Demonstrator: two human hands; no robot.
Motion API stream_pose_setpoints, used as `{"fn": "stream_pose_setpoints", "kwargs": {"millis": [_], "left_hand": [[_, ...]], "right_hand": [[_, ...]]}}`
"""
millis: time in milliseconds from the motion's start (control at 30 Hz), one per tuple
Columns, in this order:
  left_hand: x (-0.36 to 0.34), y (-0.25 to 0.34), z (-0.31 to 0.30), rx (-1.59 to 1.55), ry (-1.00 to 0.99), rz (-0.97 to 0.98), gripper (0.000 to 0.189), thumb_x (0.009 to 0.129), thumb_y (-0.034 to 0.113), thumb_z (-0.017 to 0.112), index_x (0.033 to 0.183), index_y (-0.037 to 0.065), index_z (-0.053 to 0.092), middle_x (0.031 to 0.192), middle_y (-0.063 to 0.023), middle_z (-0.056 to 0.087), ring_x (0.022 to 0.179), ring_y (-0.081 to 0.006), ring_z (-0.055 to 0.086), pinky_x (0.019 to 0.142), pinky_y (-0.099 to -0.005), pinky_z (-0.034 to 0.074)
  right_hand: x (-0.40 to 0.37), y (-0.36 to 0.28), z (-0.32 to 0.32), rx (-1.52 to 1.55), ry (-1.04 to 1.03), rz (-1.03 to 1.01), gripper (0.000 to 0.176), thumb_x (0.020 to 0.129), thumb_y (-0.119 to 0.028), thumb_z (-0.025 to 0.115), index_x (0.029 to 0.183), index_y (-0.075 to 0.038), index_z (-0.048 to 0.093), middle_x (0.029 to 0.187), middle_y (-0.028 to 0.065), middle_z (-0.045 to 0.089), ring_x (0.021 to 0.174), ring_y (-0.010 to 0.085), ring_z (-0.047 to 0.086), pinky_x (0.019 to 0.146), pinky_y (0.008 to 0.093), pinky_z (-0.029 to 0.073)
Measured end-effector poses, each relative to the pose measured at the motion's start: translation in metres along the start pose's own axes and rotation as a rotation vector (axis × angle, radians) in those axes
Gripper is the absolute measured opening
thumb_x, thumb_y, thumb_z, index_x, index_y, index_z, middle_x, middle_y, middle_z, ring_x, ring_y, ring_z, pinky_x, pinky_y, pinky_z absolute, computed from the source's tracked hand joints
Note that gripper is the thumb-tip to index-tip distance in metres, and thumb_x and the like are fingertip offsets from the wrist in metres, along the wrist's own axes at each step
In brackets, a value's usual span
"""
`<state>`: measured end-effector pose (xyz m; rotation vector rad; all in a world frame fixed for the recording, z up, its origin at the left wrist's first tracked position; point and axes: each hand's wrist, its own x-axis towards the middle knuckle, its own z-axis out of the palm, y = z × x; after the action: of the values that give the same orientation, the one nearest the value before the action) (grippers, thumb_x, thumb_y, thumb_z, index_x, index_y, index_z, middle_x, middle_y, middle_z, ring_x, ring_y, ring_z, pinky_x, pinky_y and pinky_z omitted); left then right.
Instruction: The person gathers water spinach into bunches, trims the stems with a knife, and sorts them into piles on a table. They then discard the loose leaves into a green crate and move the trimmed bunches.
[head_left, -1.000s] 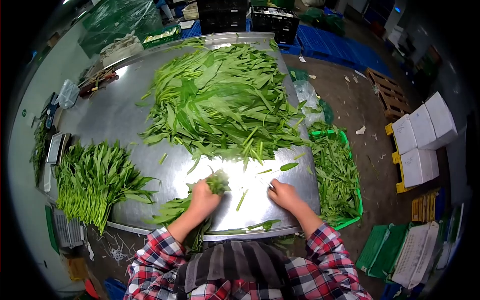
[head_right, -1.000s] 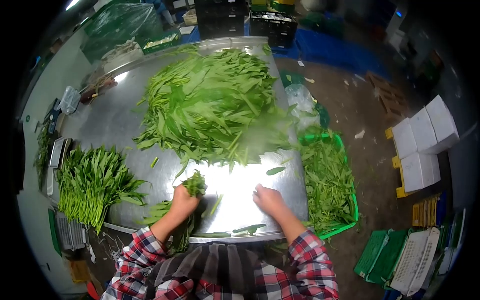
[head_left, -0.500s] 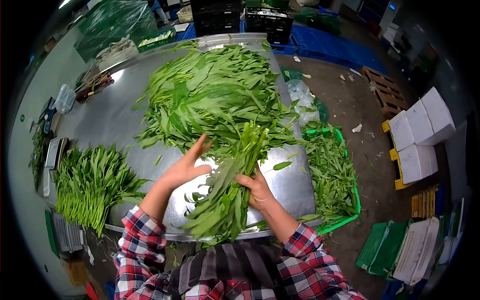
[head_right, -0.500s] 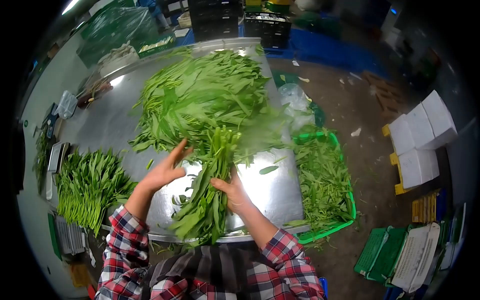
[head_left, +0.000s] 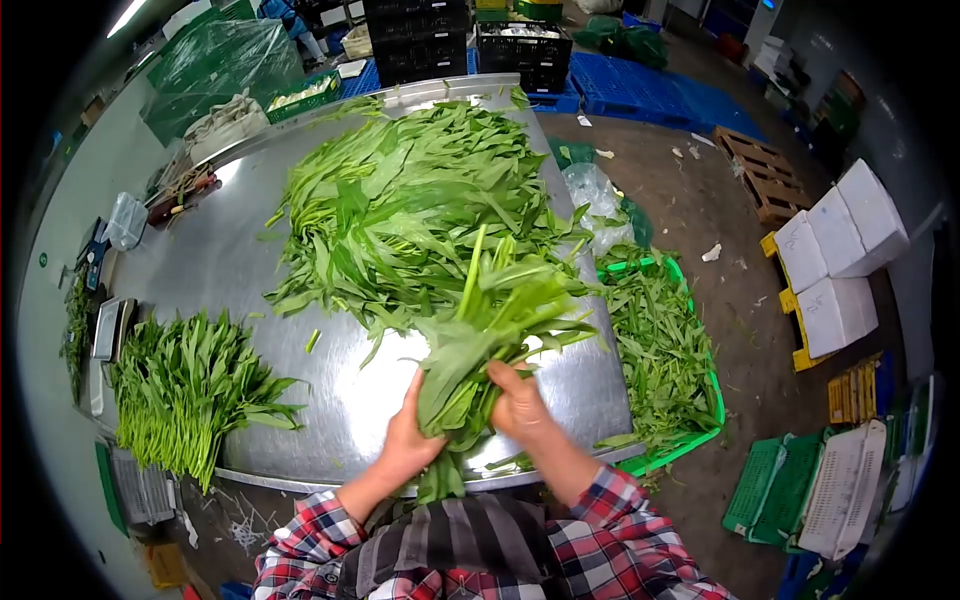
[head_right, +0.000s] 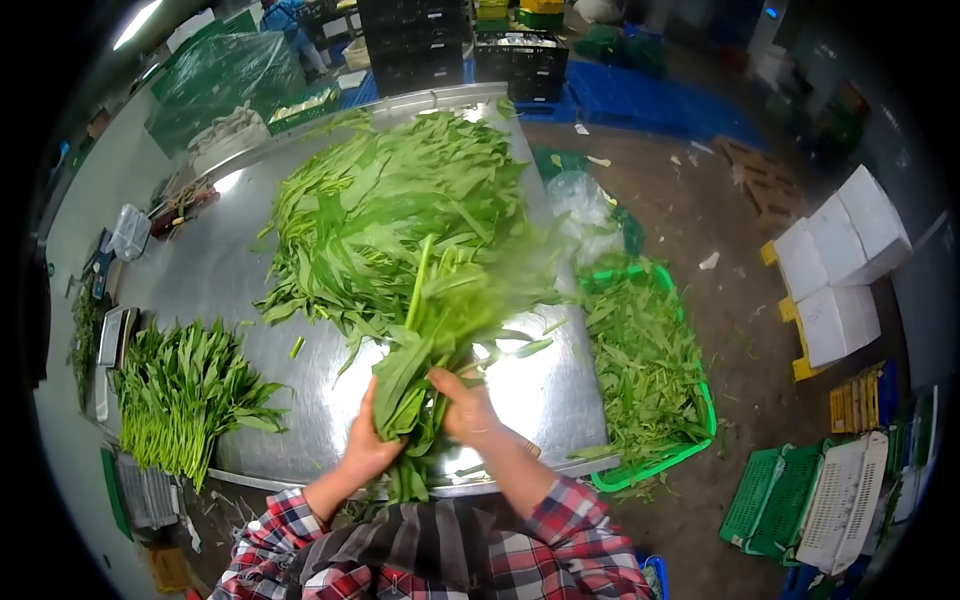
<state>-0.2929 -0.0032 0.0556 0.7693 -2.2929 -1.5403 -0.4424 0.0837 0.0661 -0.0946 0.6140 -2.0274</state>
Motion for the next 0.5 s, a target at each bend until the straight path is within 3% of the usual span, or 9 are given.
{"fn": "stream_pose_setpoints", "kwargs": {"millis": [33, 100, 167, 233, 267, 433, 500], "left_hand": [[0.004, -0.018, -0.015, 0.22, -0.039, -0.007, 0.089, 0.068, 0.004, 0.067, 0.141, 0.01, 0.016, 0.116, -0.0177, 0.054, 0.103, -0.0301, 0.055, 0.086, -0.035, 0.044], [0.012, -0.055, -0.046, 0.672, -0.122, 0.006, 0.081, 0.068, 0.008, 0.065, 0.139, 0.016, 0.026, 0.104, -0.0176, 0.06, 0.086, -0.0373, 0.06, 0.071, -0.0415, 0.049], [0.005, -0.068, -0.065, 0.824, -0.197, -0.103, 0.08, 0.066, 0.009, 0.064, 0.138, 0.018, 0.03, 0.1, -0.0184, 0.059, 0.082, -0.0385, 0.059, 0.069, -0.0432, 0.049], [0.002, -0.07, -0.087, 0.838, -0.125, -0.055, 0.077, 0.064, 0.005, 0.061, 0.135, 0.018, 0.034, 0.097, -0.0185, 0.059, 0.081, -0.0379, 0.059, 0.069, -0.0436, 0.048], [-0.002, -0.065, -0.092, 0.868, -0.183, -0.056, 0.075, 0.064, 0.005, 0.062, 0.134, 0.017, 0.035, 0.094, -0.0182, 0.059, 0.079, -0.0372, 0.059, 0.068, -0.0441, 0.048], [-0.006, -0.026, -0.094, 0.916, -0.11, -0.058, 0.077, 0.062, 0.0, 0.061, 0.134, 0.014, 0.035, 0.086, -0.0178, 0.057, 0.075, -0.0369, 0.057, 0.065, -0.0449, 0.046], [-0.008, -0.018, -0.095, 0.962, -0.083, 0.042, 0.079, 0.06, -0.003, 0.06, 0.134, 0.011, 0.036, 0.082, -0.0171, 0.055, 0.07, -0.0362, 0.055, 0.061, -0.0452, 0.044]], "right_hand": [[0.001, -0.011, -0.02, -0.252, -0.091, -0.045, 0.057, 0.076, -0.011, 0.069, 0.125, -0.003, 0.04, 0.114, 0.008, 0.053, 0.102, 0.0196, 0.054, 0.088, 0.0314, 0.044], [0.005, -0.041, -0.047, -0.696, -0.07, -0.151, 0.052, 0.075, -0.01, 0.067, 0.121, -0.003, 0.044, 0.113, 0.01, 0.052, 0.102, 0.0227, 0.053, 0.088, 0.0324, 0.044], [0.004, -0.065, -0.063, -1.103, 0.073, -0.292, 0.047, 0.074, -0.008, 0.066, 0.117, -0.002, 0.047, 0.112, 0.0121, 0.052, 0.103, 0.0258, 0.052, 0.088, 0.0334, 0.043], [-0.002, -0.078, -0.072, -1.412, 0.156, -0.396, 0.042, 0.073, -0.006, 0.064, 0.113, -0.001, 0.05, 0.111, 0.0141, 0.052, 0.104, 0.0288, 0.051, 0.089, 0.0344, 0.042], [-0.003, -0.077, -0.075, -1.524, 0.145, -0.434, 0.04, 0.073, -0.005, 0.063, 0.111, -0.001, 0.052, 0.111, 0.0151, 0.052, 0.104, 0.0304, 0.051, 0.089, 0.035, 0.042], [-0.009, -0.047, -0.068, -1.697, 0.01, -0.627, 0.028, 0.076, -0.009, 0.065, 0.102, -0.001, 0.058, 0.108, 0.014, 0.055, 0.101, 0.0297, 0.053, 0.087, 0.0347, 0.043], [-0.005, -0.028, -0.048, -1.658, -0.031, -0.647, 0.036, 0.076, -0.018, 0.068, 0.105, 0.001, 0.057, 0.11, 0.0152, 0.055, 0.105, 0.0316, 0.05, 0.092, 0.0389, 0.039]]}}
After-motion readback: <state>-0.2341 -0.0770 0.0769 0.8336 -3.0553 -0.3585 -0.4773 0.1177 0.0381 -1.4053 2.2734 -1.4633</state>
